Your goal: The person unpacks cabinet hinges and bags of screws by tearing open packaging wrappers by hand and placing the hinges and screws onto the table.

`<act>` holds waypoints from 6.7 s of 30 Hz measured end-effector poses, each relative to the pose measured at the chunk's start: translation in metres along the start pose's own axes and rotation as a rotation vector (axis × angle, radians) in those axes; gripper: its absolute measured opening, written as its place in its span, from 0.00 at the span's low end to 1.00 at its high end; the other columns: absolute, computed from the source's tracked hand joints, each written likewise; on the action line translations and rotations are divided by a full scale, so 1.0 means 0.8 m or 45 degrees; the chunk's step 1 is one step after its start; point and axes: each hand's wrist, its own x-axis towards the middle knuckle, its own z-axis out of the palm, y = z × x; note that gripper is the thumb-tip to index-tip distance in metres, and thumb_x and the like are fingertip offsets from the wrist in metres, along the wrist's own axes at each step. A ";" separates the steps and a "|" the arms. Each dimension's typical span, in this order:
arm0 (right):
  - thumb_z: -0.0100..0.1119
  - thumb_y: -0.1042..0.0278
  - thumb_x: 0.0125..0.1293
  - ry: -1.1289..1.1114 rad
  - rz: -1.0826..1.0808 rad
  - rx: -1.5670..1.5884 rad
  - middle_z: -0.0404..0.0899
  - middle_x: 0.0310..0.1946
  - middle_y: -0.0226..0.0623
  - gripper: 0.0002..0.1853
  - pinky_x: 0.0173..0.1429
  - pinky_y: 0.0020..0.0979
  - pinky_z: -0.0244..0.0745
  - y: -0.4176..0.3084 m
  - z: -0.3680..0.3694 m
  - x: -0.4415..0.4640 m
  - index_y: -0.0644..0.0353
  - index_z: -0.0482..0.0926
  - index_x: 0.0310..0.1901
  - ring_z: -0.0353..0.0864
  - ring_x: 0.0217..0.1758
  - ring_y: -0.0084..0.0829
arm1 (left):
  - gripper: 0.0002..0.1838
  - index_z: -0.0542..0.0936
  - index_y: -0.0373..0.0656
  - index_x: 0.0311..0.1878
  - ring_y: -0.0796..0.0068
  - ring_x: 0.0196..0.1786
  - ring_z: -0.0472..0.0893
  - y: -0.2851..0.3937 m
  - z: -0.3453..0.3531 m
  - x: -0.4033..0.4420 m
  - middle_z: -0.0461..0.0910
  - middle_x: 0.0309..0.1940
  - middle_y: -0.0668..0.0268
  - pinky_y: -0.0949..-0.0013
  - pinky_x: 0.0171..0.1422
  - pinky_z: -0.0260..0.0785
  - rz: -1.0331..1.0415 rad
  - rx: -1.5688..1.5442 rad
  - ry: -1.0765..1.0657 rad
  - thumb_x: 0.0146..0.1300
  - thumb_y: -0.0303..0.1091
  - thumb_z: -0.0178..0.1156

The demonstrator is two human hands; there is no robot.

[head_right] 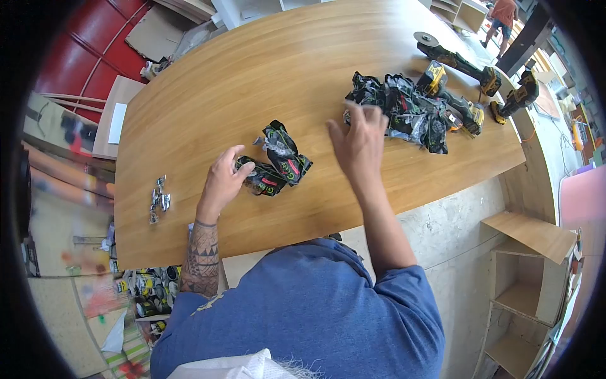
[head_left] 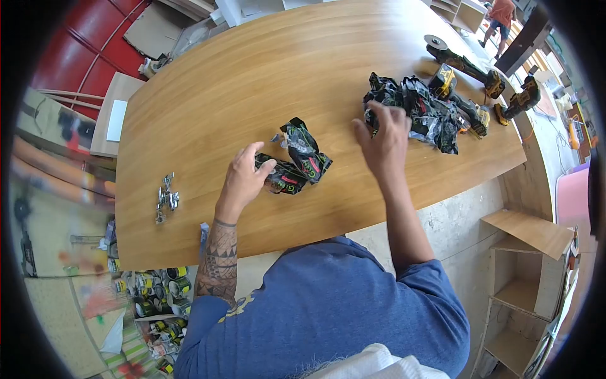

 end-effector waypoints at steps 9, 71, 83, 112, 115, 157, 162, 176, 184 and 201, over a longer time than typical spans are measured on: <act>0.80 0.67 0.58 -0.347 0.156 -0.254 0.81 0.60 0.51 0.44 0.66 0.50 0.75 0.077 0.037 0.015 0.60 0.70 0.76 0.79 0.64 0.55 | 0.25 0.81 0.33 0.65 0.66 0.33 0.81 0.019 -0.004 -0.027 0.85 0.45 0.51 0.60 0.42 0.76 -0.007 -0.154 0.006 0.71 0.37 0.72; 0.67 0.70 0.80 -0.131 0.577 1.563 0.88 0.40 0.26 0.08 0.45 0.20 0.76 -0.225 0.002 -0.088 0.66 0.88 0.51 0.80 0.40 0.13 | 0.11 0.78 0.37 0.51 0.82 0.34 0.83 -0.010 -0.120 -0.034 0.83 0.31 0.69 0.71 0.41 0.78 0.174 -1.085 -0.129 0.82 0.37 0.58; 0.53 0.52 0.88 -0.176 0.828 1.566 0.77 0.46 0.24 0.16 0.49 0.23 0.72 -0.231 0.049 -0.104 0.55 0.75 0.61 0.73 0.47 0.14 | 0.16 0.81 0.38 0.43 0.84 0.35 0.77 0.030 -0.077 -0.064 0.82 0.30 0.71 0.70 0.41 0.73 0.265 -0.830 -0.042 0.82 0.43 0.64; 0.50 0.74 0.72 -0.428 0.810 1.511 0.77 0.48 0.36 0.19 0.59 0.35 0.76 -0.207 0.079 -0.109 0.63 0.73 0.63 0.77 0.55 0.29 | 0.15 0.85 0.34 0.48 0.66 0.37 0.87 -0.010 -0.030 -0.031 0.87 0.37 0.54 0.61 0.42 0.77 0.218 -0.768 -0.056 0.77 0.40 0.67; 0.49 0.76 0.73 -0.316 0.645 1.243 0.77 0.45 0.38 0.16 0.55 0.35 0.77 -0.190 0.109 -0.126 0.64 0.73 0.60 0.79 0.49 0.30 | 0.14 0.85 0.35 0.47 0.53 0.43 0.89 -0.011 -0.026 -0.035 0.87 0.41 0.48 0.55 0.48 0.79 0.227 -0.621 -0.024 0.77 0.40 0.65; 0.73 0.73 0.64 -0.439 -0.188 0.538 0.74 0.45 0.48 0.11 0.55 0.46 0.79 -0.256 0.062 -0.098 0.58 0.85 0.48 0.79 0.51 0.50 | 0.17 0.78 0.34 0.37 0.51 0.34 0.83 -0.059 -0.064 -0.025 0.82 0.30 0.48 0.51 0.42 0.73 0.226 -0.469 0.240 0.79 0.39 0.60; 0.69 0.79 0.63 -0.682 -0.392 0.743 0.73 0.37 0.43 0.07 0.51 0.41 0.75 -0.266 0.062 -0.101 0.61 0.79 0.37 0.74 0.47 0.45 | 0.15 0.78 0.35 0.38 0.40 0.44 0.85 -0.076 -0.056 -0.016 0.85 0.38 0.44 0.45 0.48 0.75 0.227 -0.332 0.371 0.78 0.37 0.59; 0.63 0.80 0.76 -0.254 0.251 1.306 0.76 0.37 0.24 0.10 0.42 0.21 0.71 -0.191 0.116 -0.114 0.58 0.72 0.40 0.73 0.38 0.13 | 0.13 0.82 0.36 0.51 0.54 0.45 0.86 -0.066 -0.098 -0.022 0.84 0.40 0.53 0.53 0.52 0.80 0.371 -0.149 0.568 0.73 0.35 0.68; 0.71 0.77 0.71 -0.333 -0.174 0.829 0.74 0.44 0.33 0.11 0.42 0.25 0.76 -0.188 0.101 -0.119 0.63 0.75 0.41 0.77 0.42 0.22 | 0.12 0.84 0.41 0.37 0.48 0.38 0.83 -0.039 -0.070 -0.043 0.81 0.31 0.52 0.48 0.42 0.73 0.587 -0.069 0.435 0.65 0.38 0.75; 0.53 0.54 0.88 -0.066 0.837 1.644 0.81 0.34 0.23 0.16 0.39 0.24 0.80 -0.159 0.114 -0.117 0.56 0.81 0.44 0.77 0.34 0.13 | 0.11 0.79 0.38 0.41 0.79 0.36 0.82 -0.058 -0.065 -0.062 0.83 0.31 0.66 0.68 0.41 0.77 0.045 -1.006 0.511 0.83 0.34 0.60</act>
